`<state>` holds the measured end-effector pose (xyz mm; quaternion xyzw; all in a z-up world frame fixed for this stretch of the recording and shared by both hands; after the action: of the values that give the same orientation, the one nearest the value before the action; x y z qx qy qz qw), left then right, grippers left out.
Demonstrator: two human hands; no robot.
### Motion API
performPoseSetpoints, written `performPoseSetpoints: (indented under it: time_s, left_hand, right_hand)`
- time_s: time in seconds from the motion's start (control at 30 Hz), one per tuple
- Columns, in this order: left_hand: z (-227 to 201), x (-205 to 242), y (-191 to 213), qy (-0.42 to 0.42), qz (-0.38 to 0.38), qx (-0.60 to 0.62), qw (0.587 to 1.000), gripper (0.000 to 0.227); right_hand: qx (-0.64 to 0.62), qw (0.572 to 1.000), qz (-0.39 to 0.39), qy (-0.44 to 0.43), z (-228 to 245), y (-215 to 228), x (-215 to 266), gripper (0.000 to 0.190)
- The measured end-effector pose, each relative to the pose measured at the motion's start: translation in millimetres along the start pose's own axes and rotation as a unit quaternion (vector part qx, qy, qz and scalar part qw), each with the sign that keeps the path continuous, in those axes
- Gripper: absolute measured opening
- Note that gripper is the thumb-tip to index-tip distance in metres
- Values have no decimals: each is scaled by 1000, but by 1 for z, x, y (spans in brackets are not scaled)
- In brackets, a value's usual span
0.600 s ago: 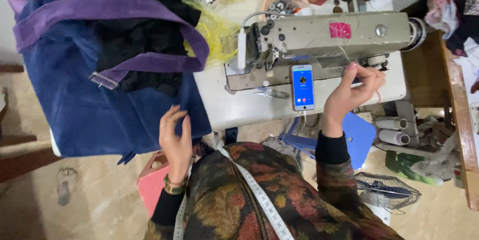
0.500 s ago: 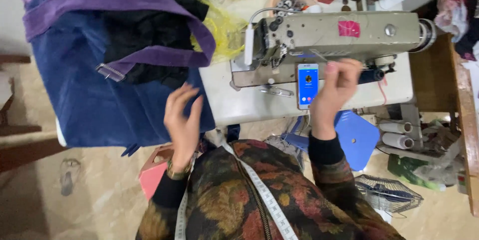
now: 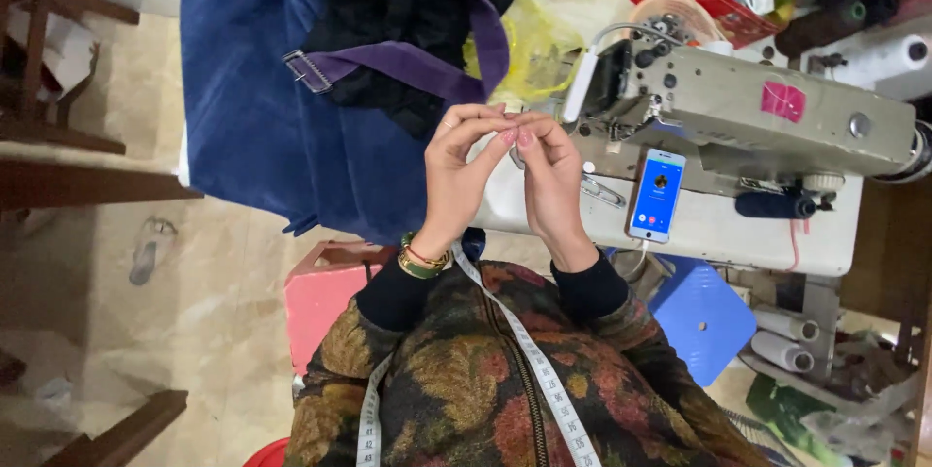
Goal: The person prepares a sewing machine by threading the needle and adjusting the tension. They use scissors to cut thread and handle a spool of thread. The person also interacts with a smartphone placed on the machine and handles a piece of purple fabric.
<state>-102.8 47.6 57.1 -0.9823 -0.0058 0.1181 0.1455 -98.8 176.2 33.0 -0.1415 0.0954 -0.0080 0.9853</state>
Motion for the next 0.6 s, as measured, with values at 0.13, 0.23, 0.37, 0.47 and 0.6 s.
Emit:
performPoseSetpoints:
  time_s: [0.13,0.23,0.37,0.47,0.6]
  left_hand:
    - [2,-7,17,-13,-12,-19,1000,11]
    - [9,-14,32,18,-36,-10,999,7]
    - [19,-19,43,43,-55,1,998,11]
    - [30,-23,46,57,-56,7,997,13]
    - [35,-28,44,75,-53,19,996,17]
  right_hand:
    - [-16,999,18,-24,2,-18,-6,18]
    - [-100,991,69,-62,5,-32,-10,28]
    - [-120,978,95,-139,-7,-33,-6,36]
    - [-88,983,75,-144,-20,-21,-6,30]
    - [-55,991,28,-121,-28,1,-11,18]
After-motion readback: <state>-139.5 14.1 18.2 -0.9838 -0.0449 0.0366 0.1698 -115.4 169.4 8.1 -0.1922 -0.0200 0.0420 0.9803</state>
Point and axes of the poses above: each hand's wrist, its own x-axis away from the middle knuckle, its own y-axis out of the back of the hand, z = x × y, the point moved 5 cm from there along -x, towards the middle knuckle, and after that the axes turned 6 degrees about z, right-handed, at the moved point
